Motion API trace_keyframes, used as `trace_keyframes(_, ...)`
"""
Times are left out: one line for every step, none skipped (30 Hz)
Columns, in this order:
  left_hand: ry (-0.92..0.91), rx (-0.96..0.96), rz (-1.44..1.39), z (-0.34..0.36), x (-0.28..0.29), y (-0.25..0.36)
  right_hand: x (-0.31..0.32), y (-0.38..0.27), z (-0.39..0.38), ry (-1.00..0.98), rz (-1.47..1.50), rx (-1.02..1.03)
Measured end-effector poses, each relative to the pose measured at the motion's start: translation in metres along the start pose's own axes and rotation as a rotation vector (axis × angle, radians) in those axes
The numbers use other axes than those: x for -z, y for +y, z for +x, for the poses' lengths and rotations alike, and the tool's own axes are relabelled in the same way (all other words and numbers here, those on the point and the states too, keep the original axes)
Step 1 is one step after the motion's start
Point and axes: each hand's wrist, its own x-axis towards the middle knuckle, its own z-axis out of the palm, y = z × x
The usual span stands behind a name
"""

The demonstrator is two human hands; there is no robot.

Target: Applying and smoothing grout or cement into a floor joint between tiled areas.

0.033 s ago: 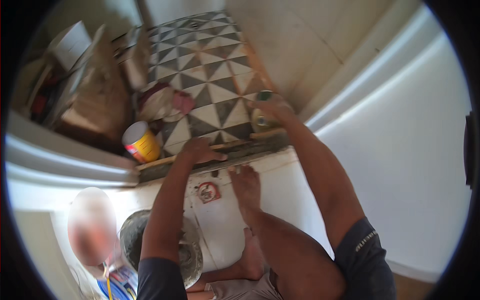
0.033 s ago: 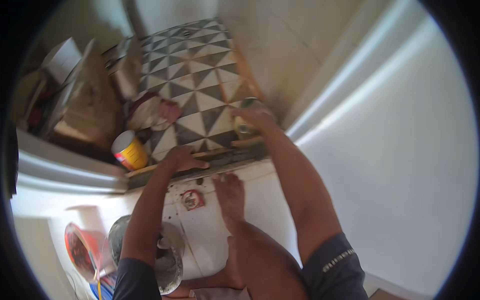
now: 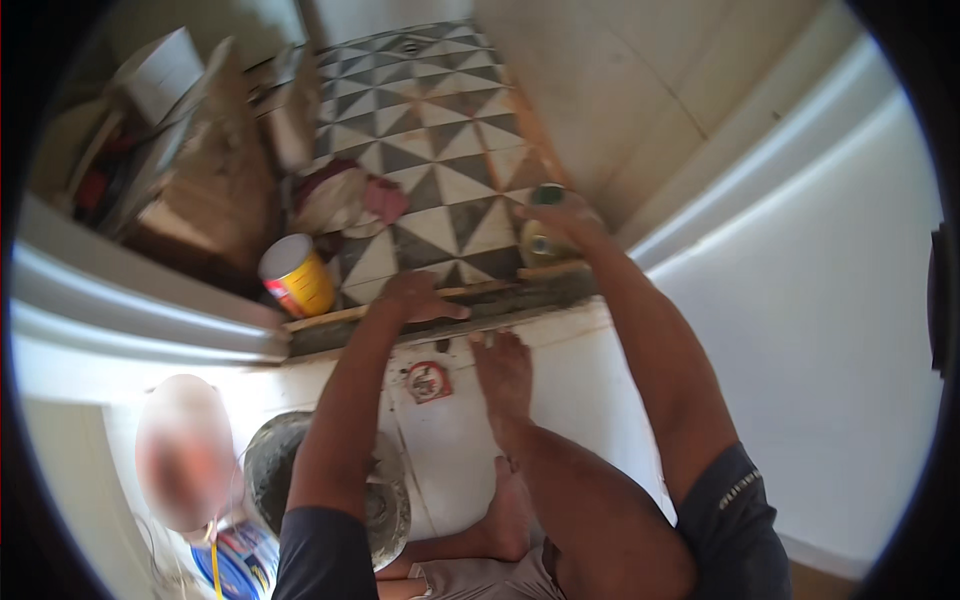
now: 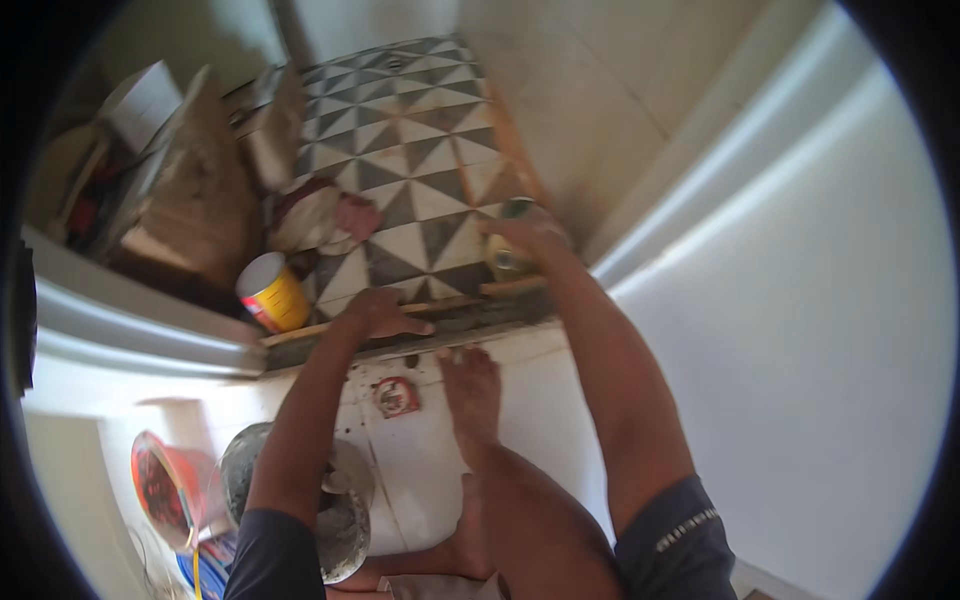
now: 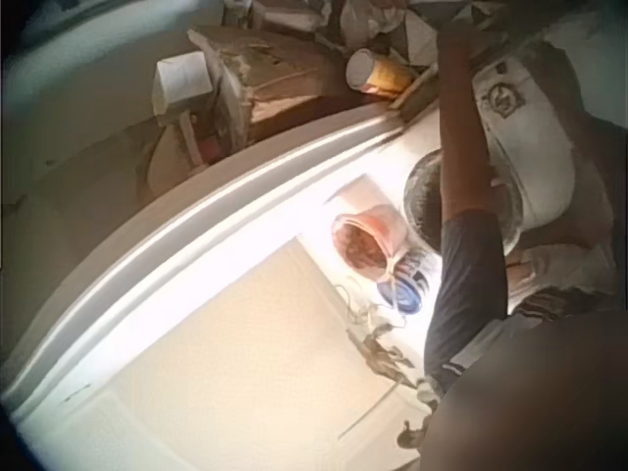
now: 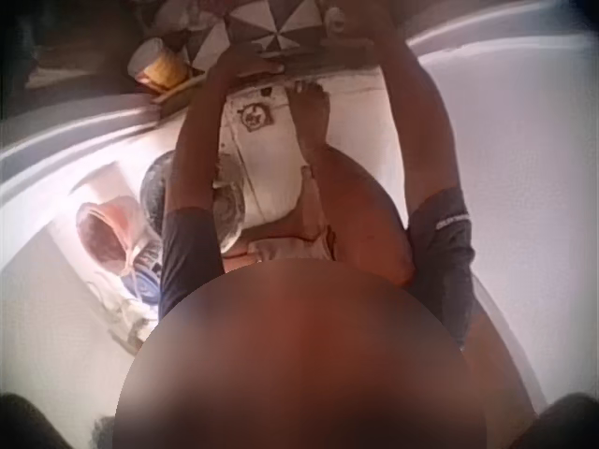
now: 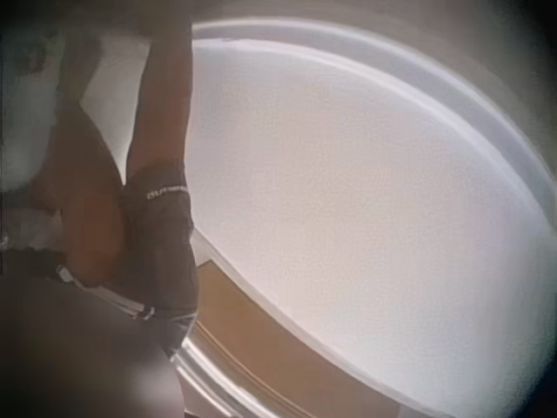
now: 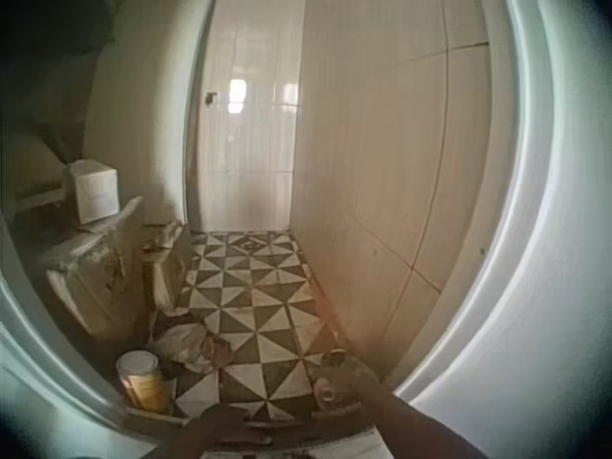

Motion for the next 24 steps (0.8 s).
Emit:
trace_keyframes(-0.019, -0.009, -0.026, 0.001, 0.001, -0.001, -0.003, 0.004, 0.003, 0.049, 0.012, -0.006)
trace_keyframes(-0.039, -0.007, -0.026, 0.003, 0.001, -0.002, 0.000, 0.006, 0.008, 0.002, 0.047, 0.040)
trace_keyframes(-0.033, 0.011, -0.043, 0.003, 0.001, -0.003, 0.003, 0.007, 0.010, -0.056, 0.023, -0.019)
trace_keyframes(-0.039, -0.012, -0.043, 0.004, 0.000, -0.003, 0.004, 0.005, 0.011, -0.088, 0.042, 0.031)
trace_keyframes(-0.051, -0.028, -0.034, 0.005, 0.000, -0.003, 0.007, 0.002, 0.011, -0.051, 0.002, -0.058)
trace_keyframes(-0.038, -0.027, -0.046, 0.005, 0.000, -0.004, 0.008, -0.003, 0.009, -0.004, -0.027, -0.131)
trace_keyframes(-0.049, -0.032, -0.047, 0.005, 0.000, -0.004, 0.010, -0.009, 0.007, -0.015, -0.039, -0.139)
trace_keyframes(-0.062, -0.039, -0.046, 0.005, 0.000, -0.004, 0.010, -0.015, 0.003, 0.019, -0.057, -0.124)
trace_keyframes(-0.060, -0.034, -0.048, 0.005, 0.001, -0.004, 0.011, -0.022, 0.000, 0.059, -0.077, -0.113)
trace_keyframes(-0.070, -0.025, -0.035, 0.005, 0.000, -0.004, 0.012, -0.030, -0.002, 0.051, -0.074, -0.111)
trace_keyframes(-0.086, -0.014, -0.024, 0.005, 0.000, -0.004, 0.012, -0.038, -0.004, 0.023, -0.123, -0.120)
trace_keyframes(-0.082, -0.017, -0.021, 0.005, 0.000, -0.005, 0.013, -0.046, -0.005, -0.012, -0.179, -0.140)
trace_keyframes(-0.073, -0.022, -0.035, 0.004, 0.000, -0.005, 0.014, -0.054, -0.006, -0.003, -0.172, -0.133)
trace_keyframes(-0.072, -0.022, -0.042, 0.004, -0.001, -0.005, 0.017, -0.061, -0.005, -0.097, -0.230, -0.116)
trace_keyframes(-0.067, -0.040, -0.046, 0.004, -0.001, -0.005, 0.018, -0.066, -0.005, -0.190, -0.288, -0.101)
trace_keyframes(-0.045, -0.037, -0.039, 0.003, -0.002, -0.005, 0.018, -0.070, -0.006, -0.183, -0.290, -0.111)
trace_keyframes(-0.029, -0.027, -0.028, 0.003, -0.003, -0.005, 0.016, -0.074, -0.007, -0.231, -0.328, -0.086)
trace_keyframes(-0.024, -0.043, -0.033, 0.003, -0.003, -0.005, 0.013, -0.076, -0.009, -0.251, -0.353, -0.045)
trace_keyframes(-0.026, -0.041, -0.038, 0.003, -0.003, -0.005, 0.009, -0.078, -0.011, -0.275, -0.368, -0.064)
trace_keyframes(-0.033, -0.032, -0.032, 0.003, -0.003, -0.005, 0.003, -0.080, -0.014, -0.161, -0.437, -0.032)
trace_keyframes(-0.029, -0.043, -0.045, 0.003, -0.003, -0.004, -0.003, -0.081, -0.016, -0.088, -0.490, -0.008)
trace_keyframes(-0.034, -0.036, -0.041, 0.003, -0.003, -0.004, -0.007, -0.083, -0.018, -0.049, -0.510, 0.000)
trace_keyframes(-0.037, -0.018, -0.027, 0.002, -0.003, -0.004, -0.011, -0.085, -0.021, -0.065, -0.518, -0.004)
trace_keyframes(-0.040, -0.028, -0.039, 0.002, -0.003, -0.005, -0.014, -0.087, -0.024, -0.079, -0.525, -0.007)
